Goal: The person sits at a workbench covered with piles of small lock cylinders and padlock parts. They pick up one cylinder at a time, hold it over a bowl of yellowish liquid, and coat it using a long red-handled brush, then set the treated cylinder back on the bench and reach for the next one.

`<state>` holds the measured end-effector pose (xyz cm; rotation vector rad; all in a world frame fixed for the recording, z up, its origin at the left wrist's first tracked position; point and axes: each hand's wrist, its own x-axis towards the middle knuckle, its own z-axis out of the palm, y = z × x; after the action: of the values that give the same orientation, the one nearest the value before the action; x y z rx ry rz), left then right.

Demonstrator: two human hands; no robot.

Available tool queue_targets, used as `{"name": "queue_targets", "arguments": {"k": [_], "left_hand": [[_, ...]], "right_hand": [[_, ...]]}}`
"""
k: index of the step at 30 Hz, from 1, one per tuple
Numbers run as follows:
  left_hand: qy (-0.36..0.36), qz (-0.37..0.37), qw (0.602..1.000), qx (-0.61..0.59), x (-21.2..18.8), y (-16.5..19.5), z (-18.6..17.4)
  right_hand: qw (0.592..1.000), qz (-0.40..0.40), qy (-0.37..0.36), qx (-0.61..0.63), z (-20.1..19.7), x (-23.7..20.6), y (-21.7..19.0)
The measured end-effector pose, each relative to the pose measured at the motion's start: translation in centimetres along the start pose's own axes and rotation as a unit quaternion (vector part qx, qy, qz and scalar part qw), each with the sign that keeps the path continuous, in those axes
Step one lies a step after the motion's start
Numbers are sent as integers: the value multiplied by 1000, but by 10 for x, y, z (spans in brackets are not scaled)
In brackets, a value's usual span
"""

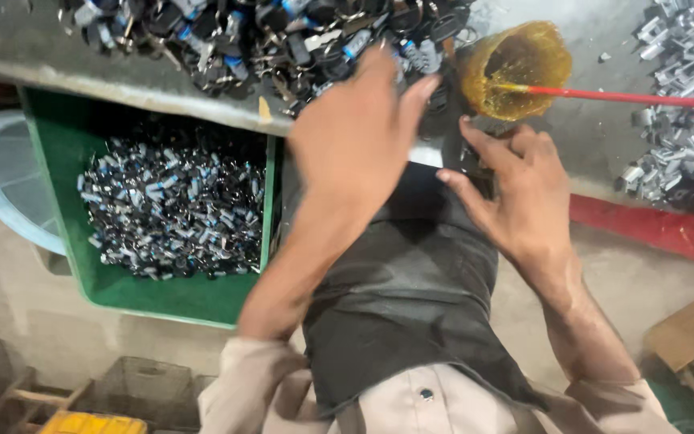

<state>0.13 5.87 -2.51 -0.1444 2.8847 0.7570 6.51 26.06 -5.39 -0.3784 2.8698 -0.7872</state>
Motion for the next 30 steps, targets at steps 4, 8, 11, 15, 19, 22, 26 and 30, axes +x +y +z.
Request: {"name": "queue_targets", "arguments": {"k": [4, 8, 11, 15, 19, 22, 26, 30], "left_hand": [[110, 19, 993, -44, 11, 1, 51], [123, -13, 991, -39, 4, 0, 63], [104, -23, 994, -8, 9, 7, 67], [164, 45, 969, -177, 1, -5, 67], [50, 126, 890, -436, -30, -27, 44], [-49, 155, 823, -544, -53, -22, 27], [-116, 77, 849, -510, -72, -11, 29], [-156, 52, 815, -555, -81, -26, 44]], "right_hand": [[999, -25, 7, -33, 10, -6, 1], [998, -56, 18, -27, 22, -9, 10], [996, -82, 34, -11, 27, -15, 14], [996, -33, 54, 58, 23, -24, 10], [980, 46, 97, 168, 13, -27, 2], [925, 111, 134, 339, 12, -31, -2], [883, 69, 143, 442, 22, -40, 2], [890, 81, 108, 436, 29, -50, 8]]}}
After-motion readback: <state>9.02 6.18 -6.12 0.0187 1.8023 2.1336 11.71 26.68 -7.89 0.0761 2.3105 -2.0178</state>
